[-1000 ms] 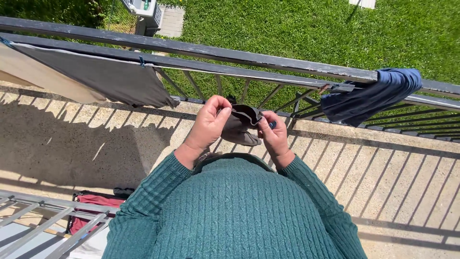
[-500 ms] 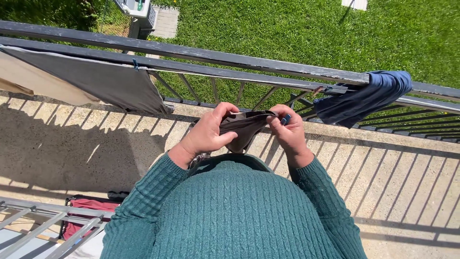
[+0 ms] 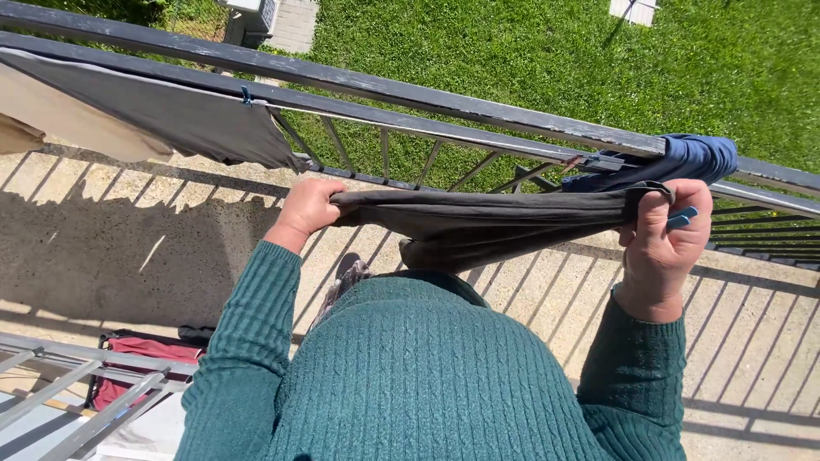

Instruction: The person takes clothes from a laundry basket and hangs them on a balcony railing using clothespins. The person handles dark-colored garments, unfolds them, and secures them to the railing with blue clothespins.

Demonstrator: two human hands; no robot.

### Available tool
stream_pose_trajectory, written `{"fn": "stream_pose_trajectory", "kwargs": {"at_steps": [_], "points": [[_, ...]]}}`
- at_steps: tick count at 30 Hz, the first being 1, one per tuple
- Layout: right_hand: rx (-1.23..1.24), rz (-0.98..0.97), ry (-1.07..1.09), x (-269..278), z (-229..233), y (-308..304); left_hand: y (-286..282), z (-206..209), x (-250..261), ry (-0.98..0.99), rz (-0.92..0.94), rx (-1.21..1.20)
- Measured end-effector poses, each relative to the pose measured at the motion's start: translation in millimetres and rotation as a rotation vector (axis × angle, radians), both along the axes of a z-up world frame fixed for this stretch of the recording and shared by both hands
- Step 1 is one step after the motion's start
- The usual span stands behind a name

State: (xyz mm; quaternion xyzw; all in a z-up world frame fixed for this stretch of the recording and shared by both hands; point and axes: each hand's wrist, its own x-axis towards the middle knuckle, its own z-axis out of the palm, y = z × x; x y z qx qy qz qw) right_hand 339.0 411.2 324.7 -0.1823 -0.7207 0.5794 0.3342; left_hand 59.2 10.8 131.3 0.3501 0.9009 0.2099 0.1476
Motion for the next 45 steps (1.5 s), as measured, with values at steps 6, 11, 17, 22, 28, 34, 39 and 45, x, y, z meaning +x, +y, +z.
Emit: {"fn": "stream_pose_trajectory", "kwargs": {"at_steps": [6, 11, 17, 22, 28, 34, 39, 45], "points": [[-0.271, -0.077, 0.126, 15, -63, 57, -29, 35, -32, 0.079, 0.091, 0.146], [-0.374, 0.049, 0.108, 21, -105, 81, -12, 73, -21, -0.384, 0.525, 0.639], [0.664, 0.023, -0.245, 11, -156, 85, -12, 44, -37, -0.08, 0.707, 0.964], [0.349, -0.169, -0.142, -13, -187, 63, -33, 51, -41, 0.265, 0.678, 0.778], [0.269, -0.117, -0.114, -50, -176, 33, -65, 58, -46, 0.737, 0.65, 0.467], [0.1, 0.03, 0.012, -94, -156, -20, -75, 28, -75, -0.069, 0.791, 1.055], [-0.255, -0.14, -0.049, -102, -206, -37, -105, -9, -96, -0.252, 0.623, 0.913], [-0.346, -0.319, -0.124, -124, -248, -56, -131, -50, -146, 0.048, 0.371, 0.441]]}}
